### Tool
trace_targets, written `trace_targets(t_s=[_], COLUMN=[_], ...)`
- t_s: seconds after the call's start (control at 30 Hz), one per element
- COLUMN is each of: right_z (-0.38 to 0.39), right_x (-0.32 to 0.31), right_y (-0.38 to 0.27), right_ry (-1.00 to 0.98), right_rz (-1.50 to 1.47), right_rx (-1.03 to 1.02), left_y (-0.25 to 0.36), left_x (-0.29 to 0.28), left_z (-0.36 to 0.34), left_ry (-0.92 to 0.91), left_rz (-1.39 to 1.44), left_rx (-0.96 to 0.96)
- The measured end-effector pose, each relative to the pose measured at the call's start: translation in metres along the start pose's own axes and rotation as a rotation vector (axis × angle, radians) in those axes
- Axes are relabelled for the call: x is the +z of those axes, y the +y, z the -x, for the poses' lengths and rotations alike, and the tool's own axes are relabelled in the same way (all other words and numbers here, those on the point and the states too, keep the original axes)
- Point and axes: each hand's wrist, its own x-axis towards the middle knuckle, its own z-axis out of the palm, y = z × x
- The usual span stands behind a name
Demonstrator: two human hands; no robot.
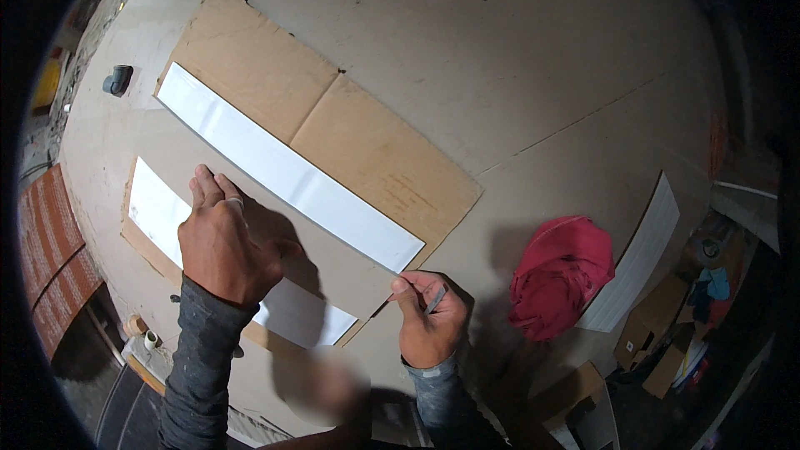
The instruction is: The person measures and marks a white tile with a tape measure and marker, then uses a utility knife to score and cut the tile into strips. The person wipes the tile with a pink cloth and repeats the process on another tile.
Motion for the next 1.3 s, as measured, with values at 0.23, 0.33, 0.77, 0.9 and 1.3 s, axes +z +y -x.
trace_targets(t_s=[0.23,0.33,0.77,0.9,1.3], right_z=[0.001,0.001,-0.001,-0.003,-0.01], right_x=[0.002,0.002,0.004,0.002,-0.018], right_y=[0.0,0.0,-0.001,0.002,0.006], right_ry=[0.025,0.024,0.063,0.061,0.018], right_rz=[-0.003,0.001,0.059,0.109,0.195], right_rx=[-0.006,-0.007,0.041,0.027,0.076], left_y=[-0.002,-0.002,0.005,0.004,0.008], left_x=[0.003,0.004,-0.003,-0.01,-0.002], left_z=[0.0,0.0,0.0,-0.002,0.002], left_ry=[0.025,0.03,0.034,-0.21,-0.104], left_rz=[0.021,0.023,0.007,0.071,0.18], left_rx=[0.003,0.003,-0.015,-0.096,-0.114])
